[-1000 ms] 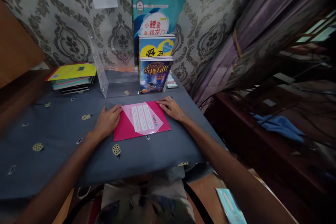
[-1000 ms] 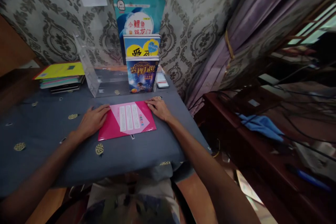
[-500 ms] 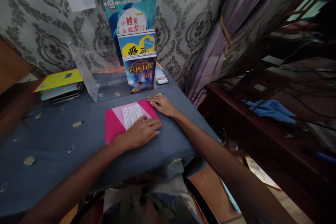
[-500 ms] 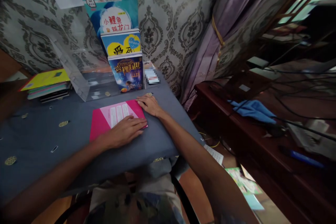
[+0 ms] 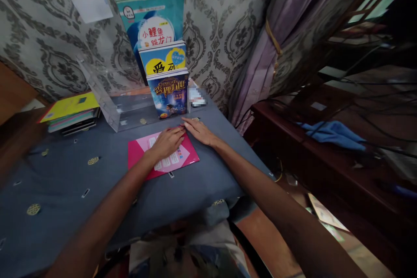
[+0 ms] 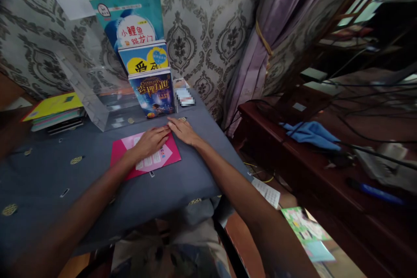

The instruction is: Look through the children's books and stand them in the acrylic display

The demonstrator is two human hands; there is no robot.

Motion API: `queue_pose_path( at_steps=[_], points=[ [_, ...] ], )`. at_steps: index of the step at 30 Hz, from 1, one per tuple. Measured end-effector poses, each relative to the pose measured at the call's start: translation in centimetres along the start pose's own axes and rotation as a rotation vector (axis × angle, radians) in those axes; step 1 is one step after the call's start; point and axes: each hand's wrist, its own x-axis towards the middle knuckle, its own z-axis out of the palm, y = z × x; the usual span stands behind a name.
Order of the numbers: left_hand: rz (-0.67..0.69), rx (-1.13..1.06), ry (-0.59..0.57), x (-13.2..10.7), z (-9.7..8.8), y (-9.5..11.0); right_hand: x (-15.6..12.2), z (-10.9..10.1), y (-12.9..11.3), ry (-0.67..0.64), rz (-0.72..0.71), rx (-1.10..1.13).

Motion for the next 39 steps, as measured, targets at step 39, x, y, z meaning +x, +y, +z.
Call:
queue_pose_path(
  at_steps=[39],
  points=[
    [-0.368, 0.196, -0.213, -7.6, -4.0, -2.6, -13.4, 1.7, -9.8, 0.101, -0.102, -0.504]
  ],
)
